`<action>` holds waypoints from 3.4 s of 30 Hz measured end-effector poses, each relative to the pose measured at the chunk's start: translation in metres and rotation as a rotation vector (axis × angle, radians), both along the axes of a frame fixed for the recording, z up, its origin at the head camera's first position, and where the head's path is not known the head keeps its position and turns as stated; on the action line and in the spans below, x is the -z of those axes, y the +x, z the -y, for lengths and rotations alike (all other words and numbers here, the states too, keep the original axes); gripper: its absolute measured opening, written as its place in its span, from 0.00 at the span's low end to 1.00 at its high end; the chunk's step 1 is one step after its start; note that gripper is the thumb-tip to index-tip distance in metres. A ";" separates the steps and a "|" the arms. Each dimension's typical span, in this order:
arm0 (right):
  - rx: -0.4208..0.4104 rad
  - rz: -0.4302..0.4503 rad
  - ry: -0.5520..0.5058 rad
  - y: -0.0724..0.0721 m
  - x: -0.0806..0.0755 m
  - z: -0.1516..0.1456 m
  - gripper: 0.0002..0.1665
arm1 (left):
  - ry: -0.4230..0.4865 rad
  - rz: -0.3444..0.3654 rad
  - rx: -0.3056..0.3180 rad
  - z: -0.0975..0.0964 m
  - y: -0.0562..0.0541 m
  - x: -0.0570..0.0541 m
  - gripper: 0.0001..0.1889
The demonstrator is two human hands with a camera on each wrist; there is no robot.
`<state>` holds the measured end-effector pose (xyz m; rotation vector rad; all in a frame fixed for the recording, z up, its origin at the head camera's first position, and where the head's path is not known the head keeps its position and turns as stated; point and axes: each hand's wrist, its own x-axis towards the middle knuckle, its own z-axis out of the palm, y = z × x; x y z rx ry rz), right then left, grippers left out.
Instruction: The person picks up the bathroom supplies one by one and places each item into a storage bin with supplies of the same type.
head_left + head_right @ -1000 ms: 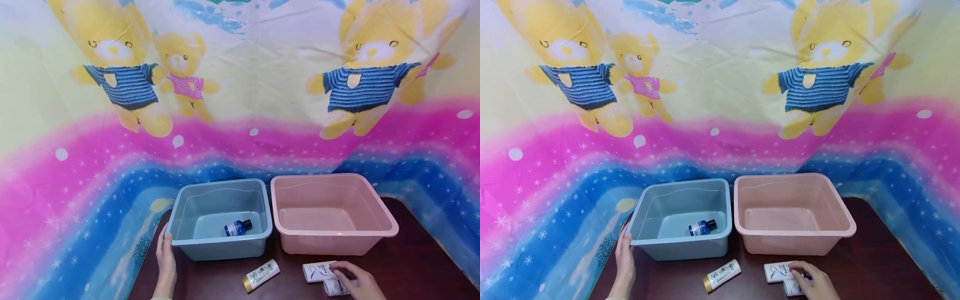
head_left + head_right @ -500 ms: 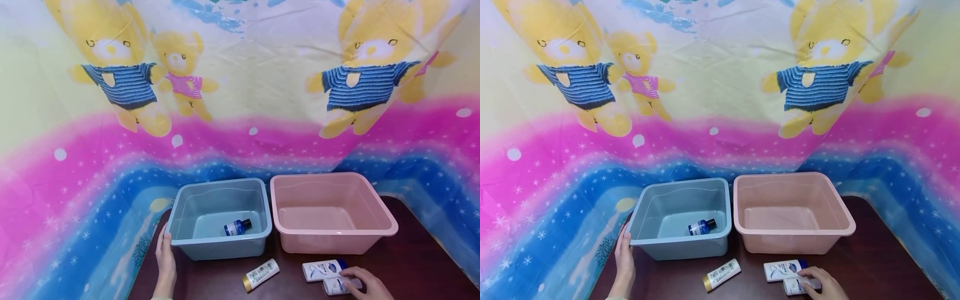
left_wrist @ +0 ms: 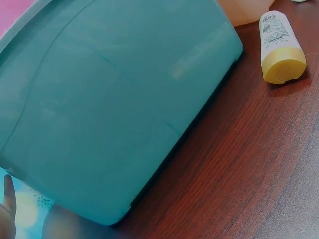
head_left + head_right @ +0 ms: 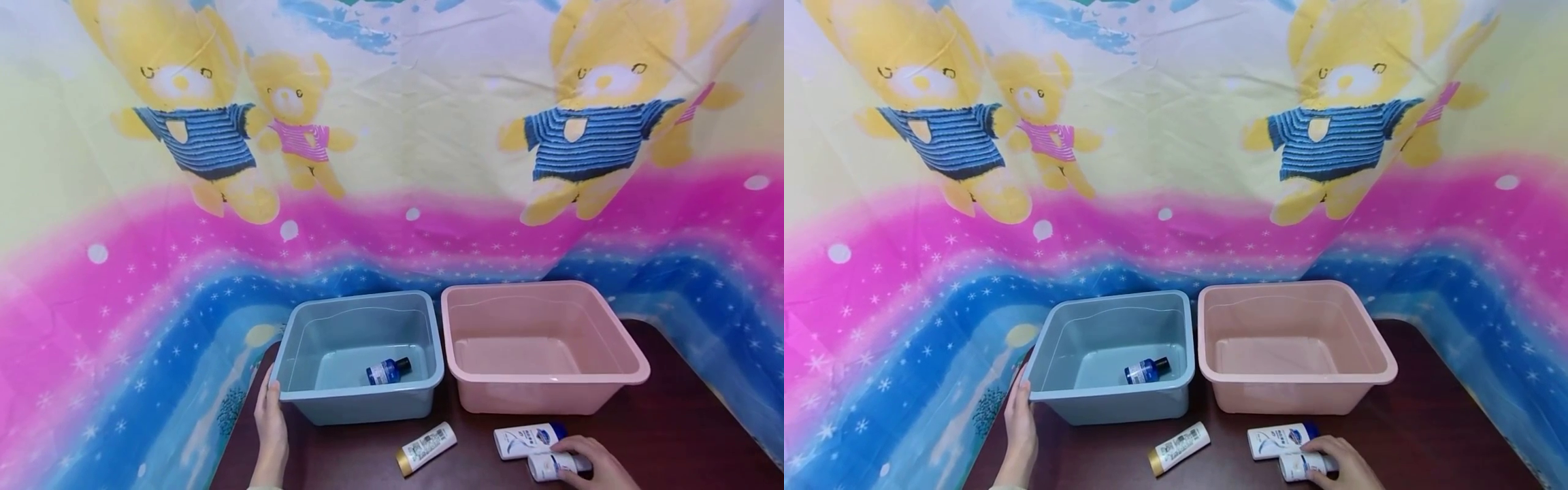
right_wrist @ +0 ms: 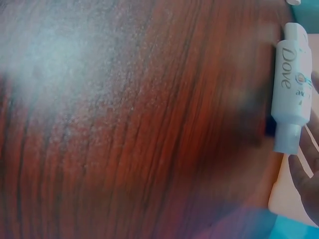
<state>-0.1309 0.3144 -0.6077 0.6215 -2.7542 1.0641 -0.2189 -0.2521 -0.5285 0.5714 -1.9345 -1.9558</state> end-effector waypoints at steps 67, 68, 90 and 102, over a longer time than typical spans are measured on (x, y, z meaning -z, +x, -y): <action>0.042 -0.293 0.068 0.009 -0.068 0.066 0.30 | 0.020 -0.018 0.006 0.001 -0.001 0.001 0.35; 0.050 -0.291 0.071 0.009 -0.070 0.068 0.30 | 0.020 -0.015 0.007 0.001 -0.001 0.001 0.35; 0.045 -0.260 0.031 0.002 -0.101 0.104 0.29 | -0.027 -0.004 0.018 0.002 0.001 -0.001 0.36; -0.002 -0.369 0.011 -0.006 -0.109 0.118 0.34 | -0.018 -0.007 0.030 0.004 0.001 -0.001 0.36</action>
